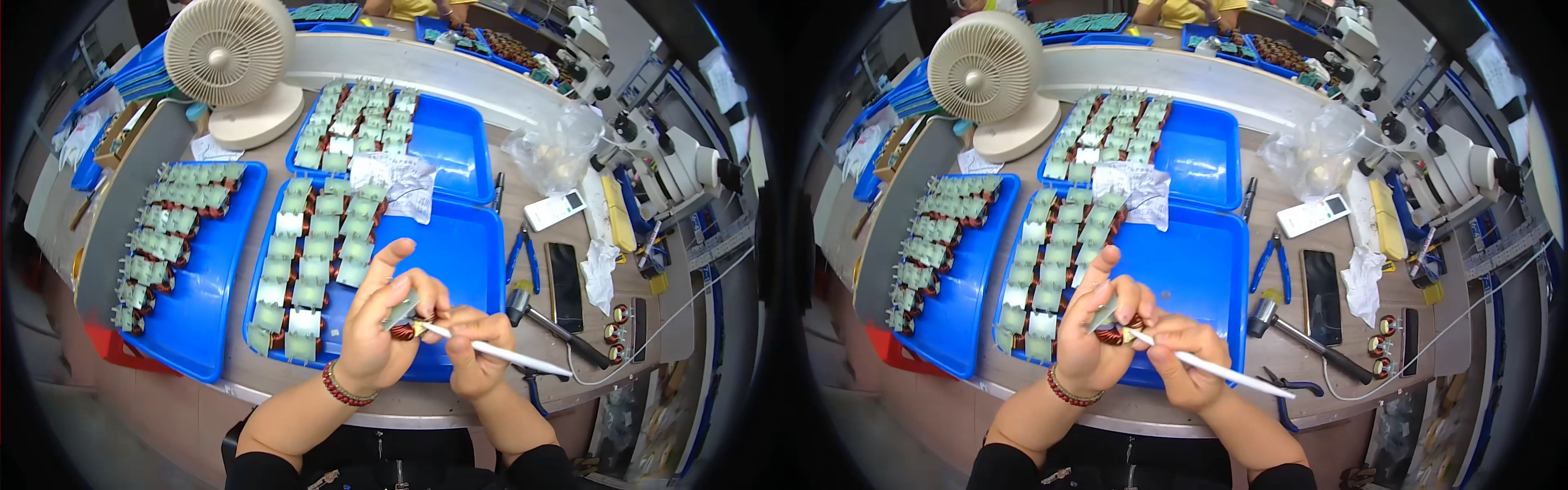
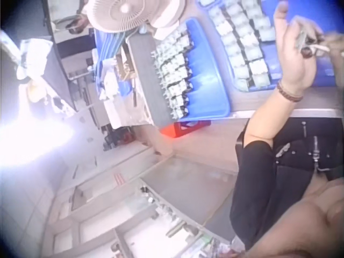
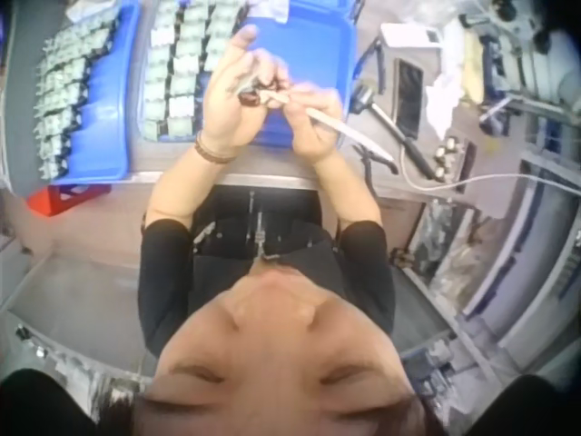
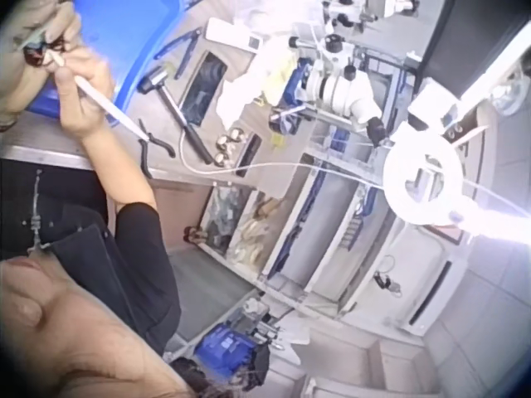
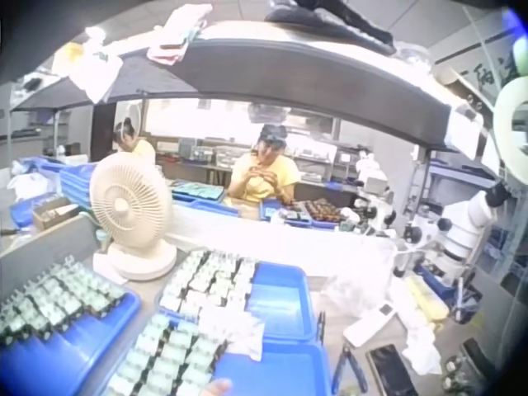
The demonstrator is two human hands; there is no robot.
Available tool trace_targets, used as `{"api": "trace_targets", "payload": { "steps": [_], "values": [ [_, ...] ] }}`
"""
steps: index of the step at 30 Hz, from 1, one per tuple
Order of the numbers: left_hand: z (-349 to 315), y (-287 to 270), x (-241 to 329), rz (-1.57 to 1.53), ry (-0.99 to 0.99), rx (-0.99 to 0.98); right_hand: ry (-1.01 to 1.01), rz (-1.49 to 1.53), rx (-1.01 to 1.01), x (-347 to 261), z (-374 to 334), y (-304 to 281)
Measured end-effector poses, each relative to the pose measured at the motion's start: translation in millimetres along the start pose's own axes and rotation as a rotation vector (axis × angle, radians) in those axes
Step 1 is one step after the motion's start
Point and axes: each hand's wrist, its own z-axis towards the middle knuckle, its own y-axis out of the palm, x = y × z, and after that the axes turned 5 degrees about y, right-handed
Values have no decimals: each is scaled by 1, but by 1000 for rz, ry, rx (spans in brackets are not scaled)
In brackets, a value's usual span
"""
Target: The person assembles small electronic components by applying adhesive with a white stick and using a hammer to secure parts. They handle multiple units one by one, placing them on blue trays after completion.
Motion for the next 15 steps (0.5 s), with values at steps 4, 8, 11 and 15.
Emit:
{"api": "trace_targets", "payload": {
  "steps": [4, 8, 11, 15],
  "values": [
    [2, -4, 0, -8, -4, 31, 34, -117, 14, -1, 0, 1],
    [2, -5, -2, 13, 3, 71, 14, -119, -4, 4, 5, -2],
    [4, -6, -4, 54, 28, 75, 84, -134, 3, 3, 4, -3],
    [2, -5, -5, 145, 47, 82, 120, -123, 19, 7, 2, -2]
  ]
}}
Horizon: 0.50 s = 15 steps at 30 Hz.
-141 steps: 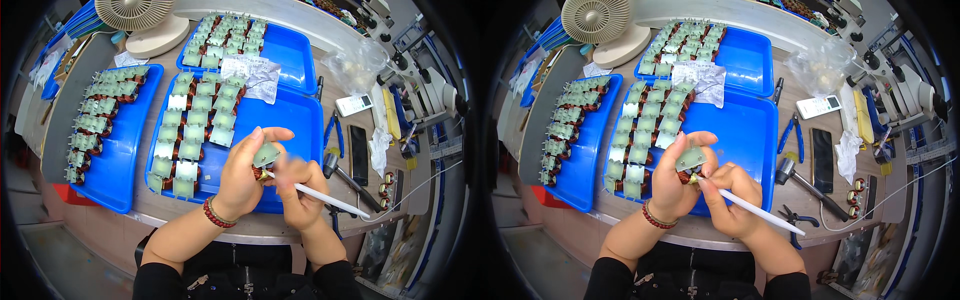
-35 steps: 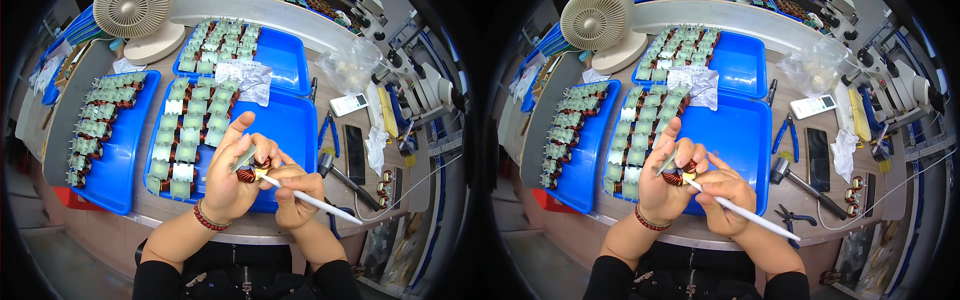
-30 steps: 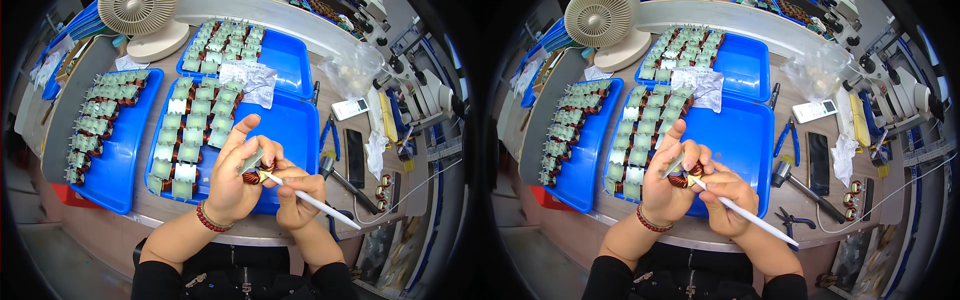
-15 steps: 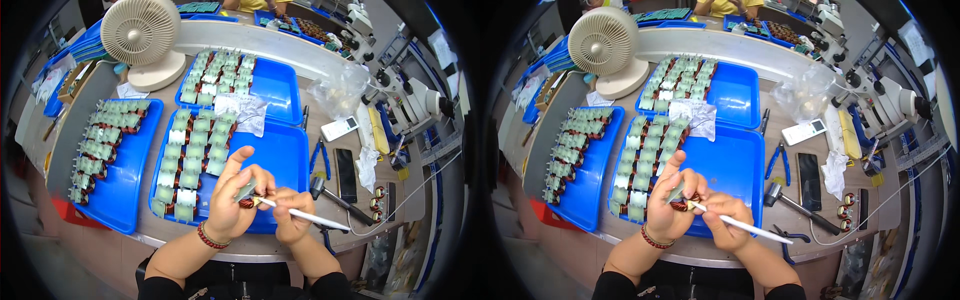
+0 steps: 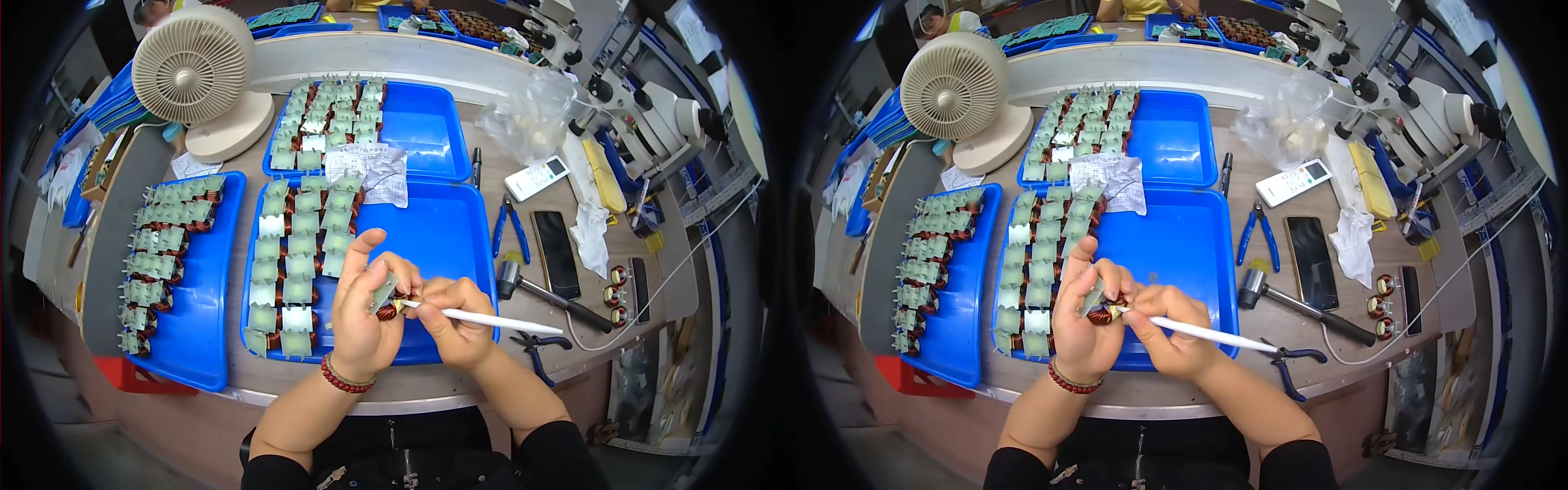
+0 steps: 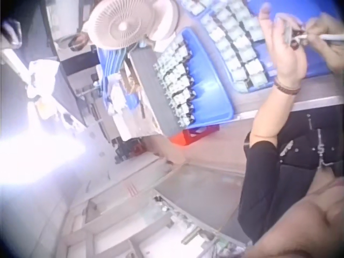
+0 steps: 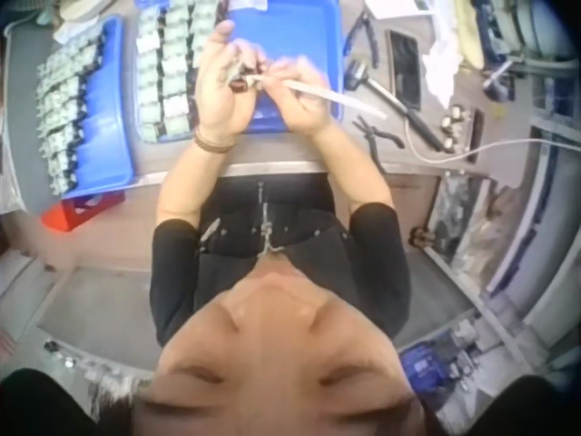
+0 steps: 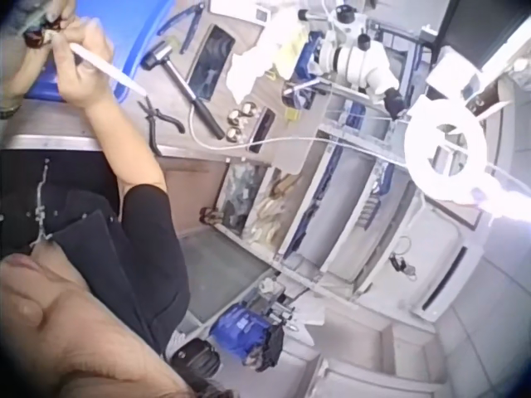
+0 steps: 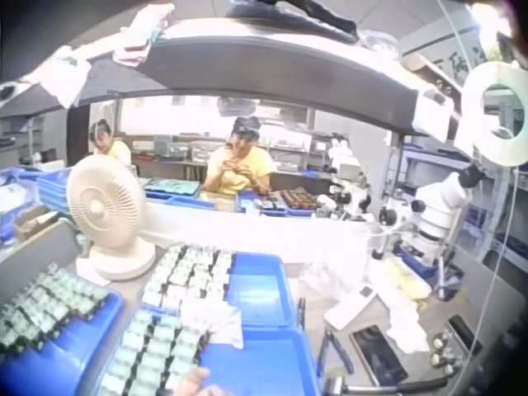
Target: The person assembles small electronic components by applying adhesive with a white stick and using a hammer to secure parts. They handle multiple units one by one, placing them on blue trays after completion.
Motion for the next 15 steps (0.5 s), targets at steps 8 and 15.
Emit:
{"api": "trace_targets", "payload": {
  "steps": [8, 15],
  "values": [
    [-4, -4, -6, 85, 26, 50, -75, -138, -18, 4, -1, 2],
    [1, -3, -14, 160, 10, 144, -78, -349, 9, 10, 3, 4]
  ]
}}
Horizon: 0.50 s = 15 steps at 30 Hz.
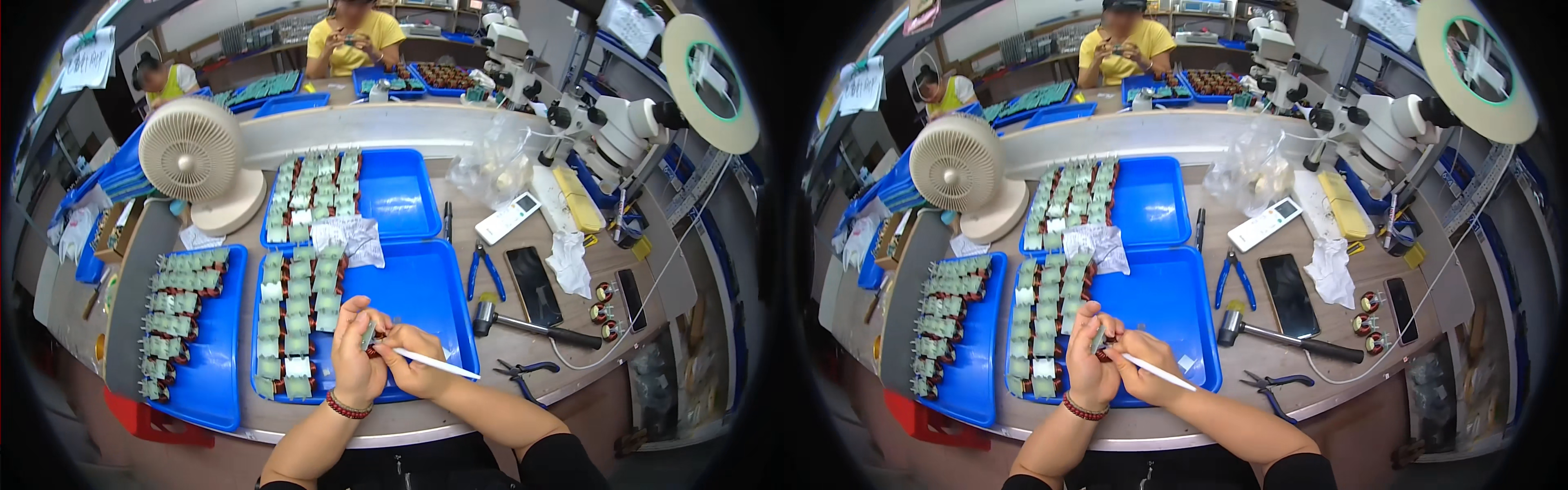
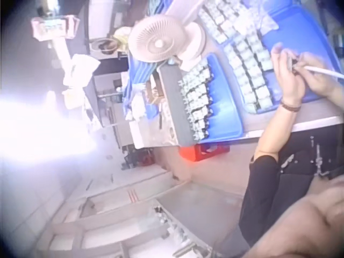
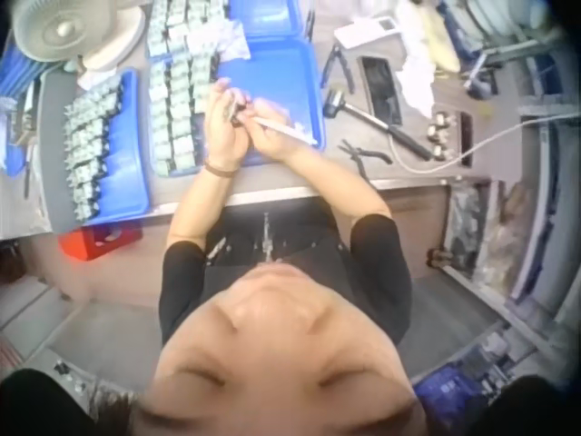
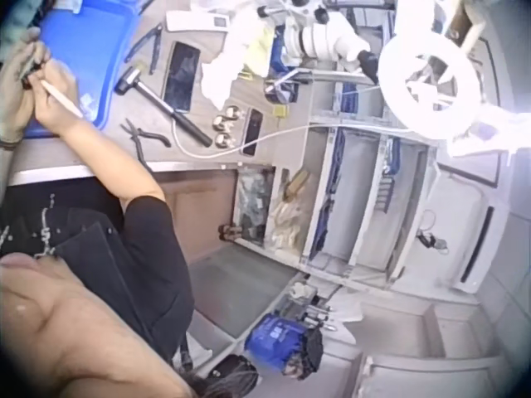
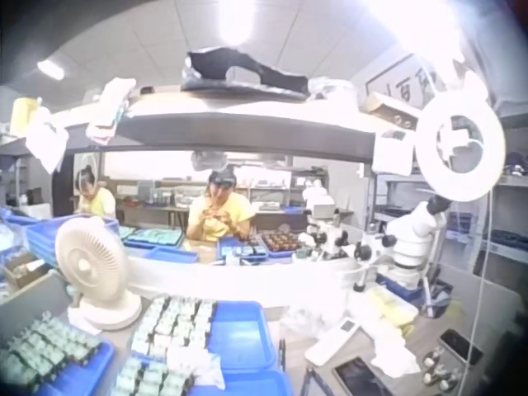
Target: The person assembles small electronic components by applying adhesive with a white stick and using a hammer to secure parts. They handle multiple units one by one, placing them on blue trays after completion.
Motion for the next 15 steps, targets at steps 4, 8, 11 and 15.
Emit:
{"api": "trace_targets", "payload": {
  "steps": [4, 8, 11, 15],
  "values": [
    [5, -5, 7, -65, -62, -68, 120, 160, -14, -4, -2, -4],
    [12, -7, 8, -255, -143, -119, 172, 332, -4, -4, -5, -6],
    [13, -14, 6, -341, -185, -136, 258, 414, 22, -11, 0, -9],
    [12, -8, 6, -357, -202, 79, 327, 422, 130, -2, 4, -17]
  ]
}}
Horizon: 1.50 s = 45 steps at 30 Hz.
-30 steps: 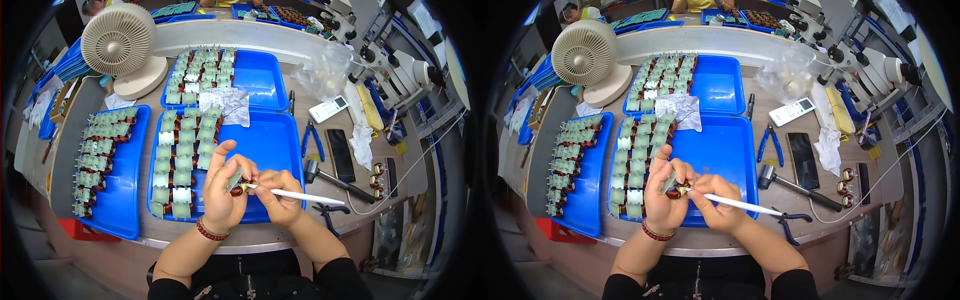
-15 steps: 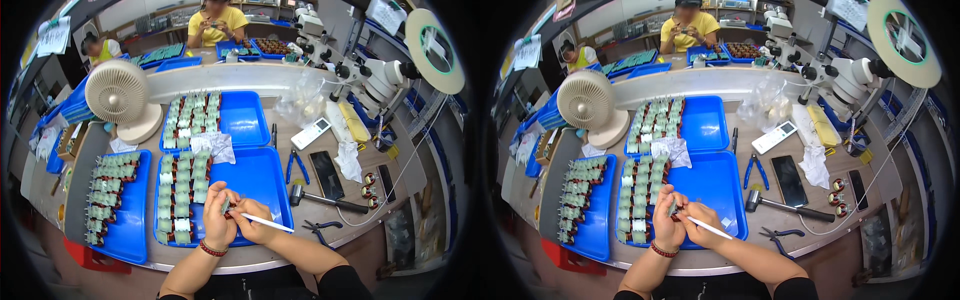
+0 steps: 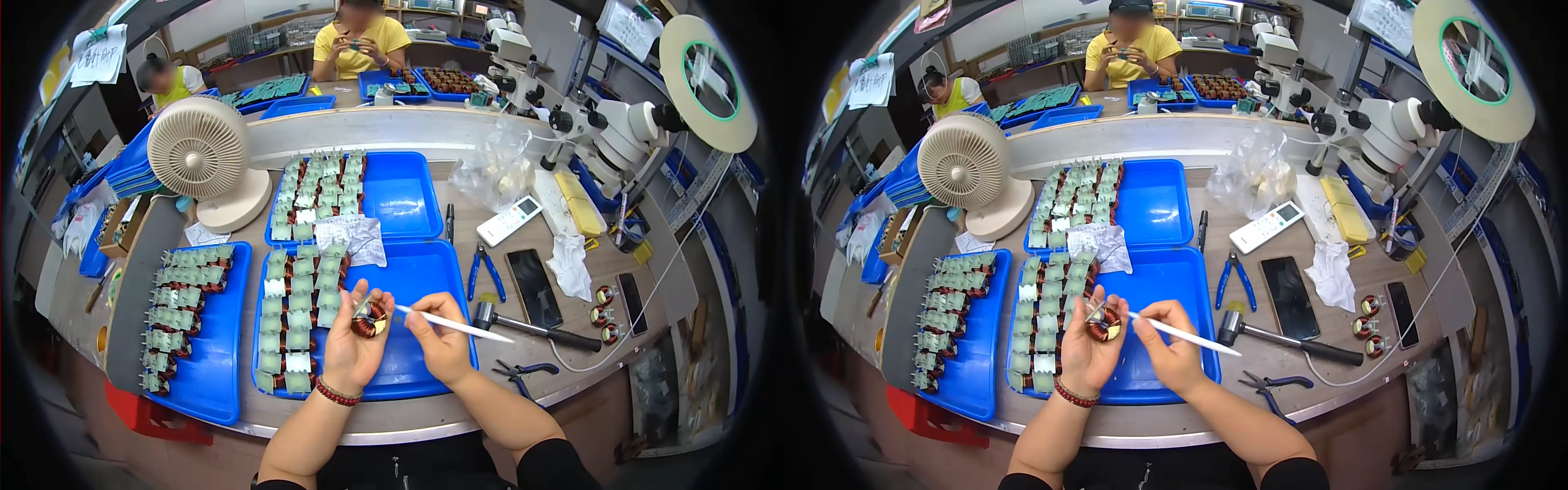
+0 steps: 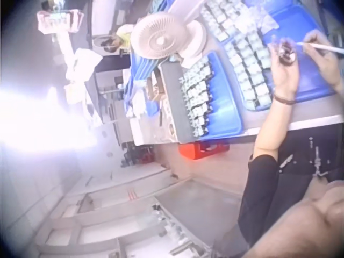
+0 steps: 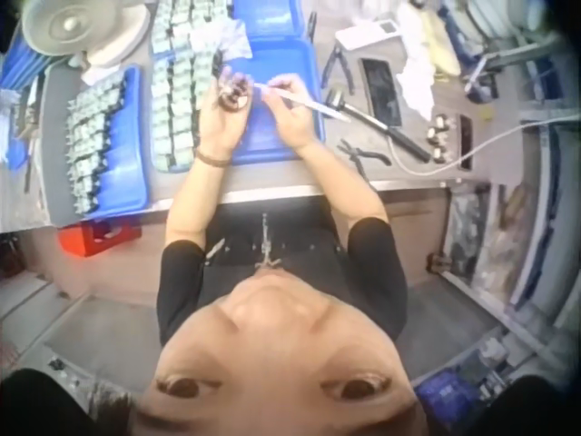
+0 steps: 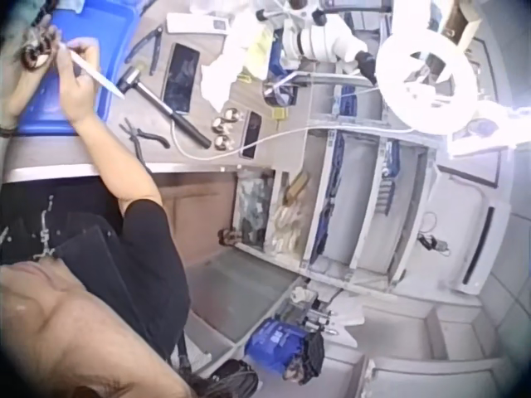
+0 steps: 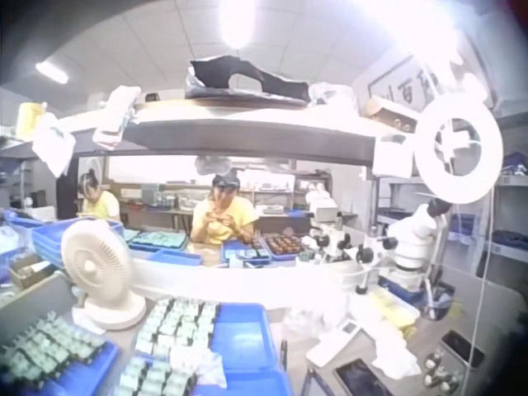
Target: The person assembles small electronic components by applying adhesive with a white stick and using a hammer to secure parts. They handle multiple units one by one, placing them on blue trays after completion.
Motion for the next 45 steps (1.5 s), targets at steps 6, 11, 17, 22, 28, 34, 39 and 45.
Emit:
{"api": "trace_targets", "payload": {
  "steps": [6, 11, 17, 22, 28, 34, 39, 45],
  "values": [
    [2, -7, 5, -62, -128, 41, -34, 140, 96, -3, 6, 1],
    [-3, -1, 4, 138, -102, 46, -51, 121, -47, -1, -5, 7],
    [-1, 4, 6, 228, -100, 73, -9, 144, -86, -2, -7, 11],
    [-4, 3, 9, 202, -115, -17, 16, 124, -103, 1, -10, 10],
    [-7, 7, 9, 176, -47, -23, -146, 26, -88, 11, -16, 14],
    [-10, 11, 9, 268, 28, -122, -348, -127, -200, 3, -17, 12],
    [-9, 8, 9, 325, 84, -198, -496, -177, -184, 9, -13, 14],
    [-2, 2, 7, 358, 103, -191, -398, -236, -130, 12, -12, 13]
  ]
}}
